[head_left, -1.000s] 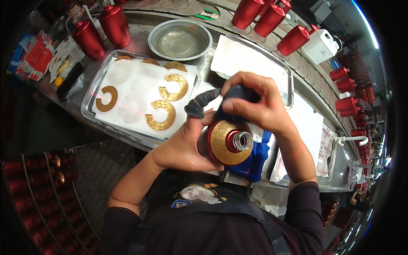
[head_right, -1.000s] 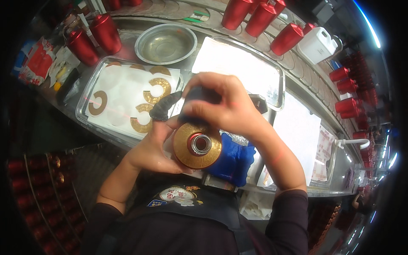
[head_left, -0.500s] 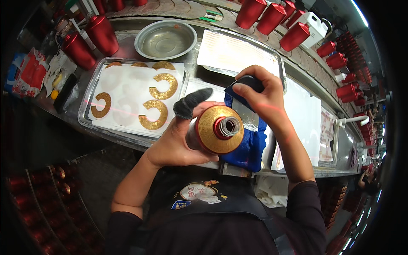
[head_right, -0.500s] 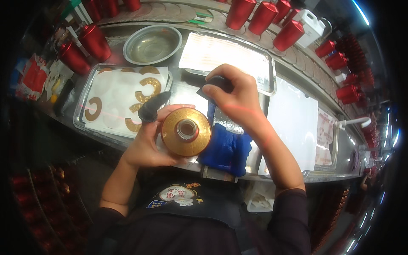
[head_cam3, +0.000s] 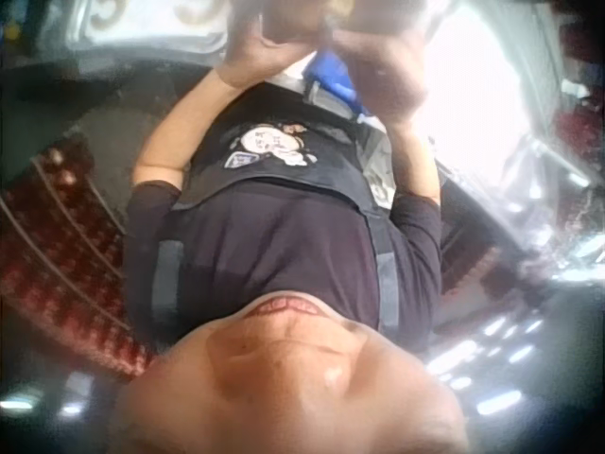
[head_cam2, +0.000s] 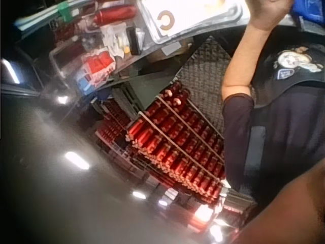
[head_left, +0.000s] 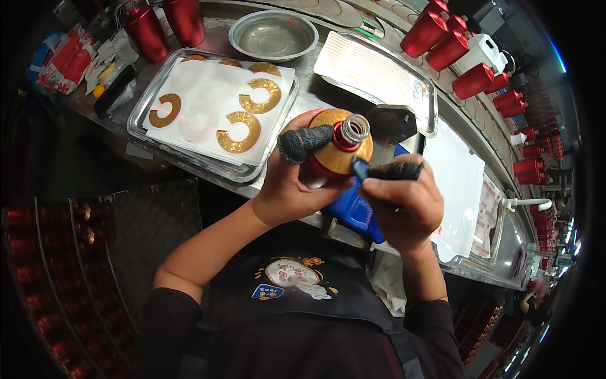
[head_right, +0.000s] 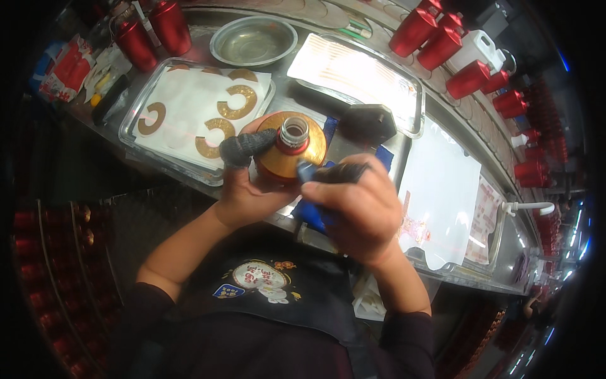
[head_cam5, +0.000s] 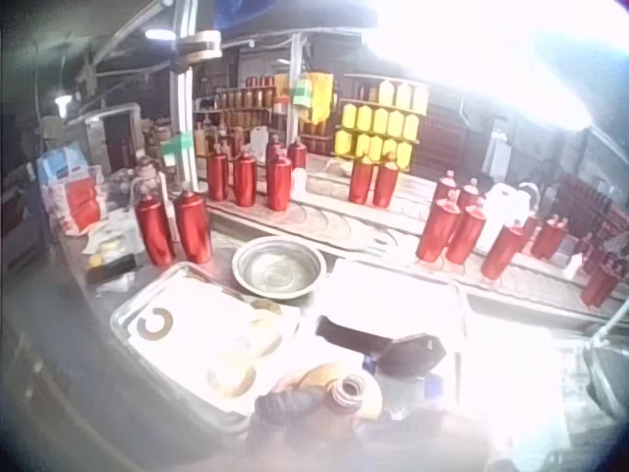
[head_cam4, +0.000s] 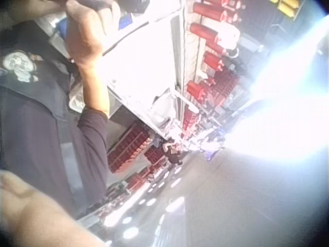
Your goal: The person applies a gold circular sticker to the neck of a red bottle, then wipes the bottle with a blue cloth. They peel a sheet of pink and gold labels from a backing and place it in a sink, then pick up another red bottle and apply another gold sticker to its neck.
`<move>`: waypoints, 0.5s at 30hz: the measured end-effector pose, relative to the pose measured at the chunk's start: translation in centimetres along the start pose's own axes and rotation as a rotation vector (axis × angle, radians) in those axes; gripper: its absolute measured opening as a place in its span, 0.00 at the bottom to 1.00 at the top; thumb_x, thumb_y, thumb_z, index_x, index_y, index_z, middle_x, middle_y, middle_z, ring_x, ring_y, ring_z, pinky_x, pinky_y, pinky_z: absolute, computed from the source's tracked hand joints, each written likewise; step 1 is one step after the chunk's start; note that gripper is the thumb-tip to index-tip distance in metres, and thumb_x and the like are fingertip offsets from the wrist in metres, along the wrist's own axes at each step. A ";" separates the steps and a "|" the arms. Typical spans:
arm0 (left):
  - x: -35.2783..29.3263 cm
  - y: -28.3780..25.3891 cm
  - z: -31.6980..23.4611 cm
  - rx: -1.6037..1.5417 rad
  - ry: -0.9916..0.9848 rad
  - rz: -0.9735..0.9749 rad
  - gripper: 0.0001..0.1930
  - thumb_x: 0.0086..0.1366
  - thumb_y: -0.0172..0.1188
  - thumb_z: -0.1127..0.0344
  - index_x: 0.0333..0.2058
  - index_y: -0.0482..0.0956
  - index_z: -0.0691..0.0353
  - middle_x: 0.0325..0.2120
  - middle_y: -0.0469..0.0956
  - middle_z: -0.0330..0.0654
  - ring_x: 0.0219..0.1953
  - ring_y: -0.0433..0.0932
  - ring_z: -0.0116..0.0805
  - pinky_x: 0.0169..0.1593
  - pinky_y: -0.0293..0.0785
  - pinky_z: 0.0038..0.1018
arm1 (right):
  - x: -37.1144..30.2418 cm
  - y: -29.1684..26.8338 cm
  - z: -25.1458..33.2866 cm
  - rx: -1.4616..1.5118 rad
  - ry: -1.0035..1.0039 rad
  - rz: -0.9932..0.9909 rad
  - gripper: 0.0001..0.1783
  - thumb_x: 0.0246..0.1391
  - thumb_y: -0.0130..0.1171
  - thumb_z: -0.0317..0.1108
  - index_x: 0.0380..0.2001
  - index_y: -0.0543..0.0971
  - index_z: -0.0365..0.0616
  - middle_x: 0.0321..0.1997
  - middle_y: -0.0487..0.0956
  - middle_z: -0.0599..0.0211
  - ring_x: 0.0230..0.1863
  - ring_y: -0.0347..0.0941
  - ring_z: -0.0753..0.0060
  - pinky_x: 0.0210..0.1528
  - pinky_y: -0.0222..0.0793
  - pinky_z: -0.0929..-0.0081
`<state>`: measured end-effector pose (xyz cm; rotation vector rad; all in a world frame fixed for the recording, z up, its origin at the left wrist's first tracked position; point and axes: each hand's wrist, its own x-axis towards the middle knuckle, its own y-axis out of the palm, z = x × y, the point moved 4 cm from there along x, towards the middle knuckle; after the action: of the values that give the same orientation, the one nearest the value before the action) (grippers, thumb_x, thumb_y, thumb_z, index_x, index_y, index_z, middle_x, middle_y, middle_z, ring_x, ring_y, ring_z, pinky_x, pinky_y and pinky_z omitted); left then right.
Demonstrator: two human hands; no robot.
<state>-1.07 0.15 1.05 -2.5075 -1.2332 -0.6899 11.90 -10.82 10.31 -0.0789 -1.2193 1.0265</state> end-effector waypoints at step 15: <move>-0.7 0.2 0.3 0.445 0.158 -0.143 0.50 0.45 0.80 0.57 0.60 0.56 0.64 0.55 0.63 0.52 0.59 0.66 0.46 0.64 0.63 0.42 | -0.4 2.5 2.5 0.093 -0.251 0.084 0.19 0.34 0.69 0.23 0.36 0.85 0.48 0.31 0.77 0.67 0.35 0.75 0.59 0.38 0.72 0.65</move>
<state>-1.14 -0.30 0.42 -1.9839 -1.3447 -0.5581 8.39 -10.80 9.69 0.0741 -1.4023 1.1910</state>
